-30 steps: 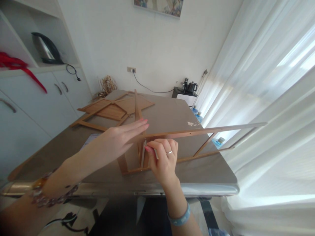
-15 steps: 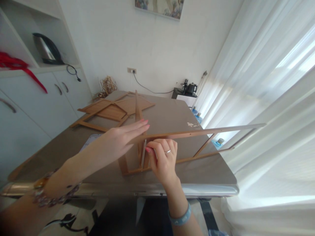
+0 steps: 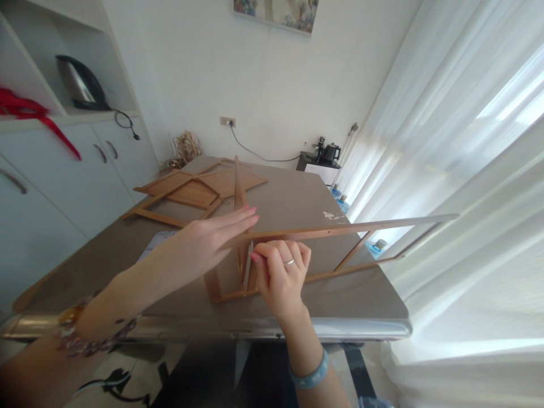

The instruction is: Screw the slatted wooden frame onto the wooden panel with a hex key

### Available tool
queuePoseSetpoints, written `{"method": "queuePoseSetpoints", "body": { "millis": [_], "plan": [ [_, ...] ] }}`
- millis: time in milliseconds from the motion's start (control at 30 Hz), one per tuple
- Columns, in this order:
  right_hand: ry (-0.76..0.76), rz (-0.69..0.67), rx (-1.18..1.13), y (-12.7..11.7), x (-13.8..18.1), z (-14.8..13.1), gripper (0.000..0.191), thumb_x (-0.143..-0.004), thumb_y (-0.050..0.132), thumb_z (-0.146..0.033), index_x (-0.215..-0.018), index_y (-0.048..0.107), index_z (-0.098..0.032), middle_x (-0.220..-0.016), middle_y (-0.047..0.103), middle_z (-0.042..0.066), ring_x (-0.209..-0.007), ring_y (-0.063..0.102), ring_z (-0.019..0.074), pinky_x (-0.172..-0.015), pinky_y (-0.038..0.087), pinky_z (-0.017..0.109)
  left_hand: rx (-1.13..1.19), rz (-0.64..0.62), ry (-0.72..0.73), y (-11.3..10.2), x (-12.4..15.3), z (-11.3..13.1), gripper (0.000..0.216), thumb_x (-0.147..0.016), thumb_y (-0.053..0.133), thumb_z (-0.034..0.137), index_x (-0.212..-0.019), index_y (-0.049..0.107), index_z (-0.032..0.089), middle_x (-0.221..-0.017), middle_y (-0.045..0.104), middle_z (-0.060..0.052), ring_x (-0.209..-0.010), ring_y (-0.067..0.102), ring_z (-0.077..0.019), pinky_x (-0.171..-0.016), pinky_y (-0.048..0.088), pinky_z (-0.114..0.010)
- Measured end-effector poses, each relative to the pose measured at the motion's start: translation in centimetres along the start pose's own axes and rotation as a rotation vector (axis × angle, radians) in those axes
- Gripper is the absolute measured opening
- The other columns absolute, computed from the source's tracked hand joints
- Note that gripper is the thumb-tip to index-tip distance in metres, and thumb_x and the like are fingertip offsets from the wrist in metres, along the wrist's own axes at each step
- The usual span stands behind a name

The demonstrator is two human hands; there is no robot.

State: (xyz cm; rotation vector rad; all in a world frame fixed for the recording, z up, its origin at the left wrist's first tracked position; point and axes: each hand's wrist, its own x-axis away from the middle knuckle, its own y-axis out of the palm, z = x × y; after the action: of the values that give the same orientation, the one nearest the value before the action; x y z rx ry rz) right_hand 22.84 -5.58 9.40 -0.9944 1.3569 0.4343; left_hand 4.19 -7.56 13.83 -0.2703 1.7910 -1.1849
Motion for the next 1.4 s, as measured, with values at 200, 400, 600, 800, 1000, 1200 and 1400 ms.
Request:
{"method": "queuePoseSetpoints", "body": {
  "millis": [200, 400, 600, 800, 1000, 1200, 1400],
  "plan": [
    [0.067, 0.004, -0.055, 0.4, 0.4, -0.1, 0.018, -0.100, 0.044, -0.020, -0.084, 0.052, -0.022, -0.076, 0.062, 0.000, -0.072, 0.052, 0.0153, -0.075, 0.034, 0.034, -0.003, -0.002, 0.002, 0.1, 0.1, 0.0, 0.054, -0.087, 0.037, -0.005, -0.139, 0.048, 0.005, -0.150, 0.047, -0.008, -0.144, 0.035, -0.0102, -0.122, 0.027, -0.021],
    [0.094, -0.018, -0.097, 0.6, 0.5, -0.4, 0.020, -0.101, 0.042, -0.021, -0.084, 0.051, -0.022, -0.074, 0.059, -0.001, -0.072, 0.050, 0.0151, -0.075, 0.033, 0.032, -0.009, 0.003, 0.000, -0.1, 0.1, 0.1, 0.052, -0.088, 0.038, -0.004, -0.138, 0.048, 0.004, -0.150, 0.048, -0.008, -0.144, 0.035, -0.0107, -0.122, 0.027, -0.022],
    [0.133, 0.003, -0.008, 0.4, 0.1, -0.9, 0.020, -0.101, 0.043, -0.022, -0.084, 0.053, -0.022, -0.073, 0.061, -0.002, -0.070, 0.052, 0.0143, -0.075, 0.032, 0.032, 0.005, 0.017, 0.018, 0.1, 0.2, -0.1, 0.049, -0.088, 0.042, -0.002, -0.136, 0.051, 0.004, -0.148, 0.050, -0.009, -0.143, 0.038, -0.0111, -0.122, 0.025, -0.021],
    [0.048, 0.054, 0.118, 0.2, 0.1, -0.9, 0.018, -0.100, 0.049, -0.024, -0.084, 0.056, -0.022, -0.072, 0.066, -0.003, -0.065, 0.056, 0.0122, -0.075, 0.031, 0.033, 0.020, 0.016, 0.002, 0.1, 0.1, -0.1, 0.047, -0.091, 0.043, 0.003, -0.137, 0.051, 0.007, -0.148, 0.049, -0.008, -0.141, 0.041, -0.0110, -0.121, 0.028, -0.021],
    [-0.052, 0.050, 0.166, 0.1, 0.4, -0.2, 0.012, -0.098, 0.056, -0.024, -0.087, 0.057, -0.021, -0.070, 0.070, -0.004, -0.056, 0.059, 0.0098, -0.071, 0.033, 0.032, 0.023, 0.006, -0.015, -0.1, -0.1, 0.0, 0.044, -0.093, 0.046, 0.006, -0.137, 0.052, 0.007, -0.147, 0.050, -0.008, -0.140, 0.043, -0.0117, -0.120, 0.030, -0.021],
    [0.054, -0.022, 0.093, -0.6, 0.1, -1.2, 0.012, -0.095, 0.061, -0.024, -0.084, 0.058, -0.021, -0.061, 0.069, -0.006, -0.048, 0.058, 0.0088, -0.063, 0.040, 0.026, 0.007, -0.008, -0.012, 0.0, 0.2, -0.1, 0.046, -0.093, 0.043, 0.005, -0.139, 0.049, 0.008, -0.150, 0.047, -0.009, -0.142, 0.040, -0.0124, -0.121, 0.028, -0.022],
    [0.620, -0.209, -0.498, -0.9, -0.9, -3.4, 0.027, -0.098, 0.051, -0.039, -0.078, 0.056, -0.022, -0.066, 0.071, 0.000, -0.051, 0.065, 0.0126, -0.047, 0.049, 0.021, -0.017, 0.010, 0.025, -0.2, 0.0, 0.0, 0.043, -0.091, 0.046, 0.005, -0.134, 0.053, 0.004, -0.146, 0.052, -0.012, -0.141, 0.041, -0.0128, -0.121, 0.027, -0.021]
  ]
}}
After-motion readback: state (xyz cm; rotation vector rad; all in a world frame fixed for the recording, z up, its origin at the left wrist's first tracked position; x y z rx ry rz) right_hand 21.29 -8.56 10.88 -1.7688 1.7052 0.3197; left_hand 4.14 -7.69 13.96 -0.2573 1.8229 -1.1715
